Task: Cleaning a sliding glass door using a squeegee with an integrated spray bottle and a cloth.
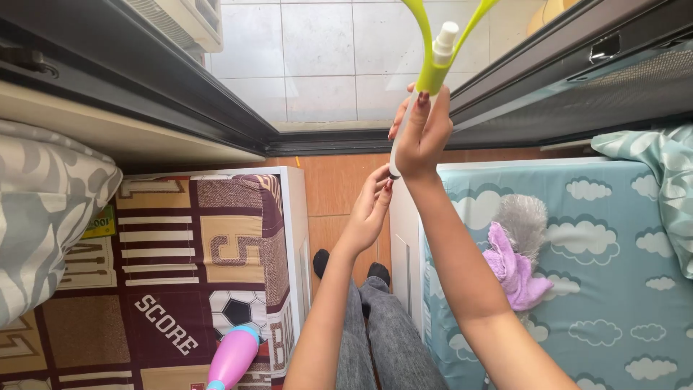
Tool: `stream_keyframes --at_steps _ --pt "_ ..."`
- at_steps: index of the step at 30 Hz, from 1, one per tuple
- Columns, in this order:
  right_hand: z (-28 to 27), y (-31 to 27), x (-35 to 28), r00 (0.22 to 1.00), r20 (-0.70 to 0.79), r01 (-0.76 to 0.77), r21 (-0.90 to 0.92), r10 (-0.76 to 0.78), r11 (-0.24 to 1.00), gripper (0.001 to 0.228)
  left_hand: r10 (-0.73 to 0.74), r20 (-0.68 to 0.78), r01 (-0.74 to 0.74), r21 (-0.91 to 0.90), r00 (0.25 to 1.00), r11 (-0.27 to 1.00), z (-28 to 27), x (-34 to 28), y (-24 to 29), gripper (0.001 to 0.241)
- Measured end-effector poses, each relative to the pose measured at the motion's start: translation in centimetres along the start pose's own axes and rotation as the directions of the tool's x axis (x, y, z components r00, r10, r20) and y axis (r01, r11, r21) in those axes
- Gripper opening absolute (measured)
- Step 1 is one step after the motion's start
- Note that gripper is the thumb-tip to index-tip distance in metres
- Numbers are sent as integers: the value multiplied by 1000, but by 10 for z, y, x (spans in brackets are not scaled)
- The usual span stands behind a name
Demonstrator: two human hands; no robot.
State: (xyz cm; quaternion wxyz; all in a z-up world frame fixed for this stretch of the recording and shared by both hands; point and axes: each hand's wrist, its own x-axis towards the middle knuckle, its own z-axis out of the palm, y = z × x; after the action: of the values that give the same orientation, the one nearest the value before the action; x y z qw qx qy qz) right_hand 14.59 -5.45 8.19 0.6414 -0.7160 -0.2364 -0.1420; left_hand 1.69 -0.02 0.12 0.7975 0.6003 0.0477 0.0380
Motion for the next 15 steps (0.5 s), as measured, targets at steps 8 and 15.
stream_keyframes --at_steps 8,15 --pt "2 49 1 994 51 -99 -22 100 995 44 -66 -32 72 276 997 958 -3 32 -26 57" --pt "0 122 -39 972 64 -221 -58 225 974 45 -168 -16 164 340 986 926 -17 34 -87 57"
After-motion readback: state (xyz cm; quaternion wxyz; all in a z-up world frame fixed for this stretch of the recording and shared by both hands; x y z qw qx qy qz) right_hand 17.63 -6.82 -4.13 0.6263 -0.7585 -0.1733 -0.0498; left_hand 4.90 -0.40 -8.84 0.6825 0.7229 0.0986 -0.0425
